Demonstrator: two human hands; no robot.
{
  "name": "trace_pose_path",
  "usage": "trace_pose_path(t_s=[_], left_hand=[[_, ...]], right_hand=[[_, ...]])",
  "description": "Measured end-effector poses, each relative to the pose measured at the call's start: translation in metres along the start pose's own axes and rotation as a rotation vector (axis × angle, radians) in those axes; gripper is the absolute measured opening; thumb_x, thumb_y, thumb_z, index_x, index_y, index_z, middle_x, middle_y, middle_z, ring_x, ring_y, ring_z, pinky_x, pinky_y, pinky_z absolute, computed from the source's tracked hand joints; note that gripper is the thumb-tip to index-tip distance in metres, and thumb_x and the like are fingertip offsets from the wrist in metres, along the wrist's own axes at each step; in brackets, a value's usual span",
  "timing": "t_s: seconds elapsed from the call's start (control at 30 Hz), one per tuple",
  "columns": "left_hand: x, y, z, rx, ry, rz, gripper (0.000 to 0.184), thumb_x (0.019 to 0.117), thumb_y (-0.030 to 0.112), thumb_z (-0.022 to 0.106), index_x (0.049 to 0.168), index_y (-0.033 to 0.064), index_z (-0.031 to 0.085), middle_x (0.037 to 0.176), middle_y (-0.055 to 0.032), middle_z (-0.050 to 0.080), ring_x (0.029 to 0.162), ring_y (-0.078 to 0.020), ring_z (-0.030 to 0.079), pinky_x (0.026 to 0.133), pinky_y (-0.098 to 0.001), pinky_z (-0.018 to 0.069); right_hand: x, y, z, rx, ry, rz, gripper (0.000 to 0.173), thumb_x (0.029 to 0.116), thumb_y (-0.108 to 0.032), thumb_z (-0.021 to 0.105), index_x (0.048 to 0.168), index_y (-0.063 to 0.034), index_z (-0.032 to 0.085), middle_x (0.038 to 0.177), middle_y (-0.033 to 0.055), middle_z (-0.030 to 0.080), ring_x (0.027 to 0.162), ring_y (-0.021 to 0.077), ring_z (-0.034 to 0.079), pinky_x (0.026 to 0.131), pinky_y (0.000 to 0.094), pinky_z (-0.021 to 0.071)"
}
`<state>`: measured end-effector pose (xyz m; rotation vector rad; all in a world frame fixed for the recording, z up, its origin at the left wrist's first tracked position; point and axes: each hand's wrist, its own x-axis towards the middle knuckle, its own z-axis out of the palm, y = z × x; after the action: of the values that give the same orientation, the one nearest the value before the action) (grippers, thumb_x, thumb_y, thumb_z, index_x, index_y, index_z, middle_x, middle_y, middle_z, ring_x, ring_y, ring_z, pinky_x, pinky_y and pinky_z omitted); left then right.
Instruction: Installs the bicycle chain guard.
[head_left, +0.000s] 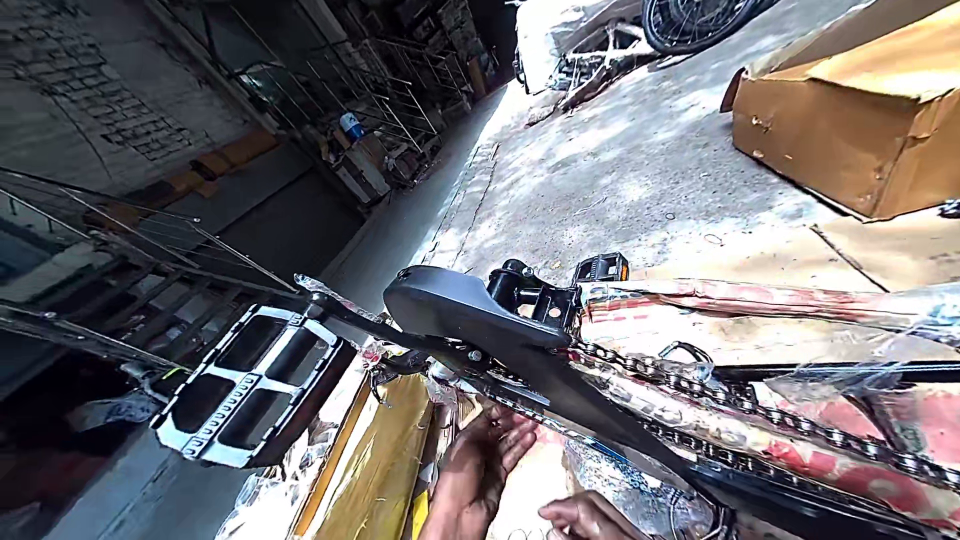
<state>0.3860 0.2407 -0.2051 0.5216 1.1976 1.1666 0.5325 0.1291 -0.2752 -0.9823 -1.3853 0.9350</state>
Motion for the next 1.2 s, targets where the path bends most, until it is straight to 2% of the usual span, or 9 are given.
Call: trace_pose_path(t_s=[0.13,0.23,0.5,0.6,0.7,0.83,1.0,1.1,1.2], left_hand=[[-0.009,-0.017,-0.022,0.181,-0.134,-0.065,0.033,0.1103,0.013,0.037,0.120,-0.0060,0.063,0.100,-0.0179,0.073,0.085,-0.0234,0.073,0.075,-0.0355,0.0613],[-0.017,-0.008,-0.027,0.313,-0.131,-0.071,0.036,0.1109,0.014,0.036,0.130,-0.0028,0.061,0.106,-0.0173,0.072,0.090,-0.0245,0.072,0.081,-0.0405,0.0611],[-0.026,0.024,-0.029,0.651,-0.247,-0.108,0.053,0.1062,0.015,0.043,0.159,0.0130,0.037,0.134,-0.0131,0.063,0.110,-0.0252,0.068,0.091,-0.0460,0.0588],[-0.016,0.045,-0.016,0.711,-0.096,0.310,0.055,0.1001,0.019,0.065,0.150,0.0078,0.044,0.125,-0.0146,0.068,0.106,-0.0290,0.071,0.082,-0.0453,0.0636],[-0.009,0.069,0.005,0.580,0.017,0.575,0.069,0.0952,0.007,0.069,0.155,0.0097,0.034,0.119,-0.0198,0.066,0.095,-0.0325,0.072,0.079,-0.0458,0.0644],[0.000,0.065,0.018,0.565,0.087,0.671,0.089,0.0858,0.001,0.072,0.160,0.0104,0.023,0.124,-0.0196,0.063,0.089,-0.0292,0.072,0.077,-0.0440,0.0649],[-0.001,0.063,0.021,0.531,0.113,0.761,0.075,0.0827,-0.004,0.067,0.150,0.0022,0.036,0.119,-0.0184,0.065,0.082,-0.0258,0.072,0.069,-0.0403,0.0653],[-0.003,0.062,0.016,0.605,0.140,0.814,0.048,0.0863,0.001,0.062,0.132,-0.0043,0.049,0.102,-0.0104,0.069,0.082,-0.0165,0.071,0.071,-0.0320,0.0634],[0.002,0.070,0.010,0.575,0.157,0.766,0.044,0.0844,0.000,0.060,0.125,-0.0101,0.047,0.097,-0.0169,0.066,0.078,-0.0207,0.070,0.068,-0.0347,0.0621]], right_hand=[[0.032,0.039,0.044,-0.043,0.198,0.028,0.027,0.0963,-0.020,0.067,0.121,-0.0120,0.074,0.101,0.0020,0.072,0.074,0.0065,0.066,0.065,0.0264,0.0590],[0.045,0.047,0.065,-0.055,0.279,0.044,0.030,0.0925,-0.027,0.072,0.120,-0.0152,0.076,0.097,-0.0020,0.071,0.071,0.0040,0.064,0.063,0.0247,0.0574],[0.061,0.051,0.060,0.093,0.194,-0.007,0.016,0.0939,-0.022,0.070,0.105,-0.0139,0.079,0.097,-0.0035,0.074,0.077,0.0032,0.069,0.068,0.0235,0.0610],[0.068,0.055,0.055,0.237,0.125,0.136,0.016,0.0901,-0.020,0.076,0.104,-0.0106,0.077,0.096,-0.0023,0.077,0.078,0.0080,0.074,0.069,0.0286,0.0651],[0.079,0.064,0.060,0.417,0.113,0.248,0.017,0.0852,-0.011,0.080,0.100,-0.0052,0.074,0.092,0.0040,0.077,0.075,0.0158,0.074,0.066,0.0342,0.0651],[0.106,0.063,0.076,0.571,0.183,0.351,0.018,0.0859,-0.009,0.079,0.101,-0.0019,0.073,0.091,0.0072,0.076,0.077,0.0178,0.074,0.069,0.0359,0.0640],[0.129,0.054,0.103,0.674,0.481,0.462,0.022,0.0885,-0.004,0.075,0.109,0.0032,0.071,0.092,0.0106,0.076,0.078,0.0185,0.074,0.073,0.0355,0.0629],[0.127,0.061,0.114,0.866,0.464,0.287,0.018,0.0905,0.003,0.067,0.108,0.0077,0.069,0.095,0.0129,0.075,0.080,0.0196,0.074,0.071,0.0358,0.0644],[0.126,0.038,0.096,1.027,0.403,0.188,0.016,0.0904,0.004,0.064,0.106,0.0073,0.068,0.096,0.0071,0.073,0.087,0.0106,0.071,0.078,0.0268,0.0616]])
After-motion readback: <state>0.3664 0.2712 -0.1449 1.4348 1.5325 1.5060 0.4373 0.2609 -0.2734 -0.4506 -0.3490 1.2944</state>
